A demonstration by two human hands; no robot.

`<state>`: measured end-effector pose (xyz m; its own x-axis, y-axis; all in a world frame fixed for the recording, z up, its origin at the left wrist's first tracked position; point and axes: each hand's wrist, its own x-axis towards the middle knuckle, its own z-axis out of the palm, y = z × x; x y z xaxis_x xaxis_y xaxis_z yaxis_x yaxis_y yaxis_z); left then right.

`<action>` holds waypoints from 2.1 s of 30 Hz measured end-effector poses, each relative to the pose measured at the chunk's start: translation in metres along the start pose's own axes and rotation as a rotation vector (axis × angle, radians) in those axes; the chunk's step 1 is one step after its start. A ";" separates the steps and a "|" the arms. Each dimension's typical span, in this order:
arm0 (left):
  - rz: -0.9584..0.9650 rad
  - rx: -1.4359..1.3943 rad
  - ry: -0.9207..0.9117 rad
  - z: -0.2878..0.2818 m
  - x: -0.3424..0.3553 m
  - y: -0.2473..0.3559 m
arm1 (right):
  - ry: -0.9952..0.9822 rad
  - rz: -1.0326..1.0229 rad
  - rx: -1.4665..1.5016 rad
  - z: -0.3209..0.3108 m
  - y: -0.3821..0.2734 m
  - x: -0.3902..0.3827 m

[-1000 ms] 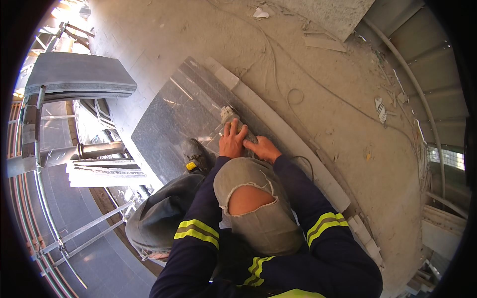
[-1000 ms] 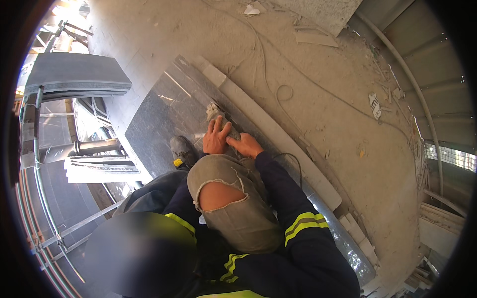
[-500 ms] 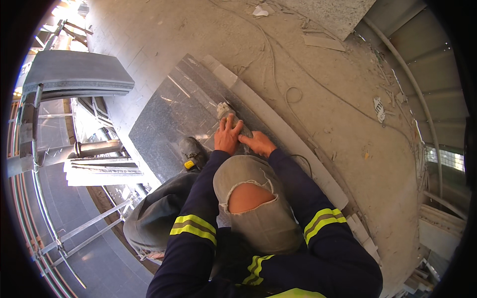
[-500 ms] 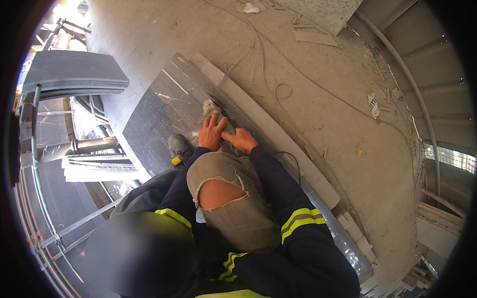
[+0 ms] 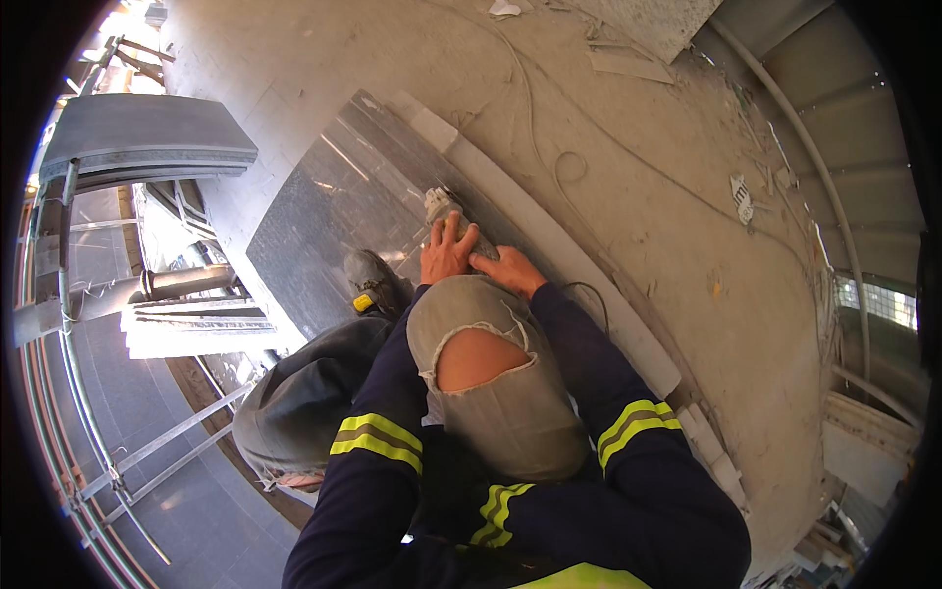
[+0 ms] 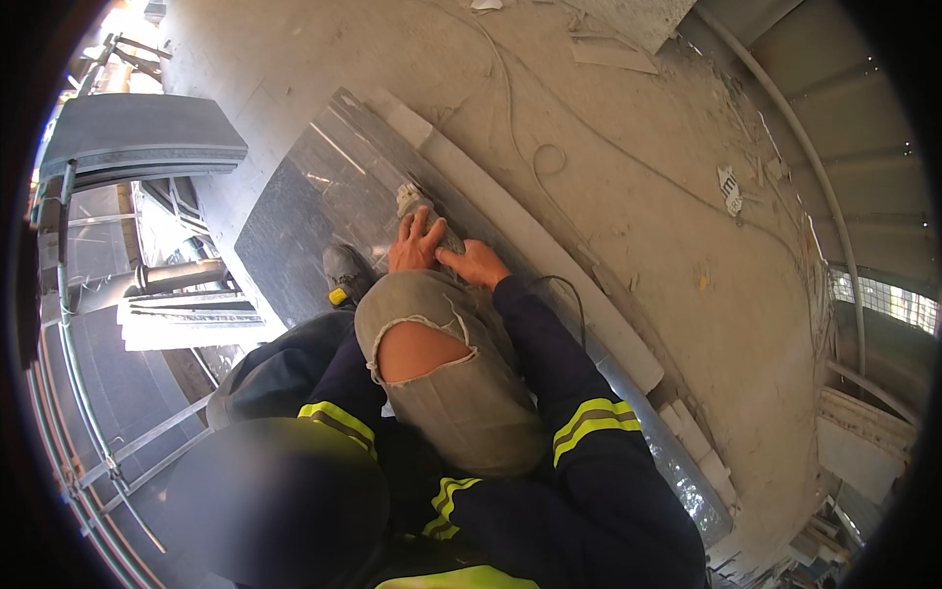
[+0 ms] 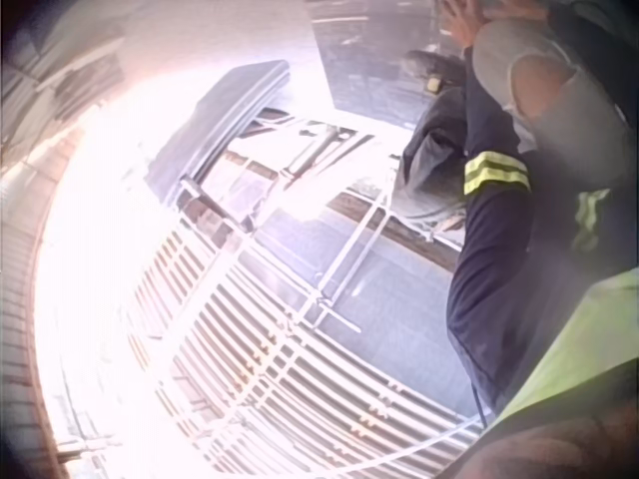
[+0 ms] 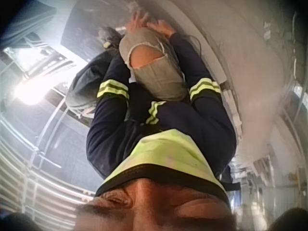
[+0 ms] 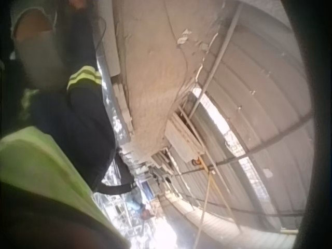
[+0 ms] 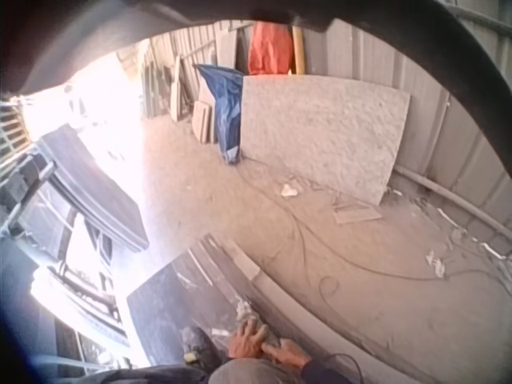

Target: The person uses an angle grinder to smooth the edge of a large stone slab resting on the floor. They hold the tool with both hands and move it along the slab's edge, generating dust.

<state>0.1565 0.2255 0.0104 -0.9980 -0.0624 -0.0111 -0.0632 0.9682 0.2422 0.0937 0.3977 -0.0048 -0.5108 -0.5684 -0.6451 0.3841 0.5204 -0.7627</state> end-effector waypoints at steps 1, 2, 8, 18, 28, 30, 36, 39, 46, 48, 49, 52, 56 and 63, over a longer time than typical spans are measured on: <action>-0.001 -0.001 -0.006 -0.001 -0.001 0.001 | 0.007 -0.001 -0.005 0.000 -0.001 -0.002; 0.007 -0.004 0.000 -0.002 -0.001 0.001 | 0.012 -0.003 -0.010 0.001 -0.001 -0.004; 0.016 -0.003 -0.003 -0.004 0.000 0.003 | 0.138 0.005 -0.059 0.006 0.004 -0.003; 0.038 -0.001 0.036 0.014 0.012 -0.019 | 0.105 -0.037 -0.003 0.007 0.002 0.021; 0.019 0.063 0.051 0.020 0.013 -0.022 | 0.016 0.069 0.007 0.004 -0.008 0.023; 0.020 0.081 0.065 0.020 0.007 -0.025 | -0.013 0.046 0.017 0.007 -0.008 0.020; 0.013 0.068 0.056 0.015 0.001 -0.001 | 0.123 -0.026 -0.033 0.007 0.014 0.009; -0.003 0.048 0.038 0.009 -0.002 0.004 | 0.051 0.008 -0.024 0.002 0.009 0.002; -0.010 0.009 -0.011 -0.003 -0.008 0.013 | 0.081 -0.002 -0.024 0.002 0.009 -0.011; -0.013 -0.013 -0.021 -0.003 -0.006 0.020 | 0.152 -0.024 -0.045 0.003 0.020 -0.007; -0.020 -0.021 -0.030 -0.004 -0.006 0.021 | 0.184 -0.034 -0.055 0.006 0.022 -0.006; -0.062 0.001 -0.051 -0.004 -0.005 0.022 | 0.097 -0.007 -0.009 0.003 0.025 -0.002; 0.005 0.015 0.039 0.008 -0.001 0.005 | 0.035 -0.011 0.020 0.003 0.014 0.004; 0.022 -0.008 0.025 0.016 0.016 -0.011 | 0.021 0.078 0.035 -0.001 -0.003 0.015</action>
<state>0.1412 0.2177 -0.0075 -0.9987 -0.0474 0.0188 -0.0412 0.9673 0.2503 0.0841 0.3888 -0.0122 -0.4943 -0.5132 -0.7016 0.4499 0.5396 -0.7116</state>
